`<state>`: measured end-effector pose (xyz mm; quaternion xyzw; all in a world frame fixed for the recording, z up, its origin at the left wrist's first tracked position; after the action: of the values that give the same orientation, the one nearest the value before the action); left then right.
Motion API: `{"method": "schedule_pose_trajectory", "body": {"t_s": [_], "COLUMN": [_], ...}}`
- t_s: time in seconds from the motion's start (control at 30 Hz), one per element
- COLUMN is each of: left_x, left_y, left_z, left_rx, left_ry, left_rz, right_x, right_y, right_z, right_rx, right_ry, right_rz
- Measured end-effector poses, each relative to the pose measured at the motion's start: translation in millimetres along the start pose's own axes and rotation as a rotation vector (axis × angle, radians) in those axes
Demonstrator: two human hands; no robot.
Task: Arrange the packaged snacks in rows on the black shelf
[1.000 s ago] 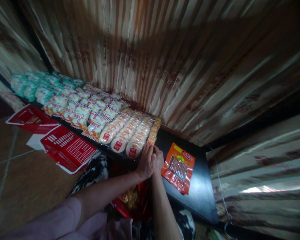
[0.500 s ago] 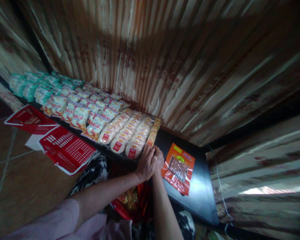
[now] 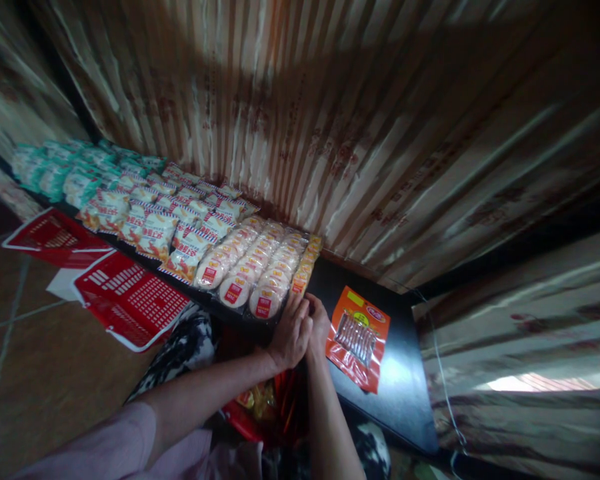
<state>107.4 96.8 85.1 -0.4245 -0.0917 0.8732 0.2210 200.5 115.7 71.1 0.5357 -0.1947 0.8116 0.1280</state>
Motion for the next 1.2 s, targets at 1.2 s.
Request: {"method": "schedule_pose_trajectory", "body": {"t_s": [1.2], "left_x": [6.5], "left_y": [-10.0], "left_z": [-7.5], "left_rx": [-0.093], "left_ry": [-0.010], "left_rz": [-0.046], "right_x": [4.5], "right_y": [-13.3], "right_z": [-3.9], "right_rx": [-0.043], "right_ry": [0.012], "right_rz": [0.082]}}
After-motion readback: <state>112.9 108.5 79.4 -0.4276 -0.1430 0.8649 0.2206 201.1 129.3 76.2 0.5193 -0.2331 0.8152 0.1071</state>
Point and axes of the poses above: each hand's wrist, its own y-axis away from the middle knuckle, its own z-axis out of the back of the hand, x = y × z, the point moved 2 cm from there along -y, towards the middle knuckle, and after that the axes turned 15 degrees about -y, right-handed, at the moved point
